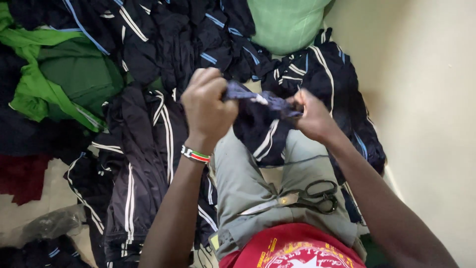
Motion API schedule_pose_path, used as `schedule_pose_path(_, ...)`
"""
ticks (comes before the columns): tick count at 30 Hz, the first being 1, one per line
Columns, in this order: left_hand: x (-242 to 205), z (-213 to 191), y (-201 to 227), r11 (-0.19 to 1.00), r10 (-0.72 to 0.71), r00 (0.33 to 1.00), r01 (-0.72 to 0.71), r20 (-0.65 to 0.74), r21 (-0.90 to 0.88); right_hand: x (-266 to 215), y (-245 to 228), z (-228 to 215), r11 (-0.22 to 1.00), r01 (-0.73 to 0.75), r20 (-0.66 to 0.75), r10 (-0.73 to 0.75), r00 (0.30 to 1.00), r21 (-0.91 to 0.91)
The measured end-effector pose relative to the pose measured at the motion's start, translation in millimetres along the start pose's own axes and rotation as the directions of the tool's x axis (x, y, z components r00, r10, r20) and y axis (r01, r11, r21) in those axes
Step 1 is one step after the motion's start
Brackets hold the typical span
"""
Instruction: Threading drawstrings into the waistbands of athletic pants, tying knots at the ends, and trimming excess string with scissors.
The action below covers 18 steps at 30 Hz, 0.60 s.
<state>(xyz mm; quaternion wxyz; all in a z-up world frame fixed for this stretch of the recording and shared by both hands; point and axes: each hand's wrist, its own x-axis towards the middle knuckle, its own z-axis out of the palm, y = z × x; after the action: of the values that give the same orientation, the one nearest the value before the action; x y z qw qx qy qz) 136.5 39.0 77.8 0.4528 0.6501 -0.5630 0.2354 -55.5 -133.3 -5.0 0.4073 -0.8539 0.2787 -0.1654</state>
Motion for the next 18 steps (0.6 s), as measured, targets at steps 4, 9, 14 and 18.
schedule_pose_path(4, -23.5, -7.4, -18.4, 0.926, -0.286, 0.957, 0.291, -0.055, 0.241, -17.7, 67.1, 15.1, 0.949, -0.302, 0.062, 0.297, 0.953, 0.087)
schedule_pose_path(9, -72.9, -6.3, -70.5, 0.747, -0.610, 0.792, 0.585, -0.024, 0.317, -65.7, 26.5, -48.8, 0.855, -0.519, 0.090, 0.516, 0.852, 0.007)
schedule_pose_path(14, -126.8, 8.6, -110.1, 0.623, -0.782, 0.622, 0.779, 0.037, 0.066, -112.6, 5.4, -95.4, 0.783, -0.586, 0.119, 0.615, 0.779, -0.208)
schedule_pose_path(18, -143.9, 15.9, -124.2, 0.607, -0.793, 0.605, 0.776, 0.065, 0.171, -149.3, -17.8, -111.4, 0.750, -0.516, 0.107, 0.603, 0.791, -0.414)
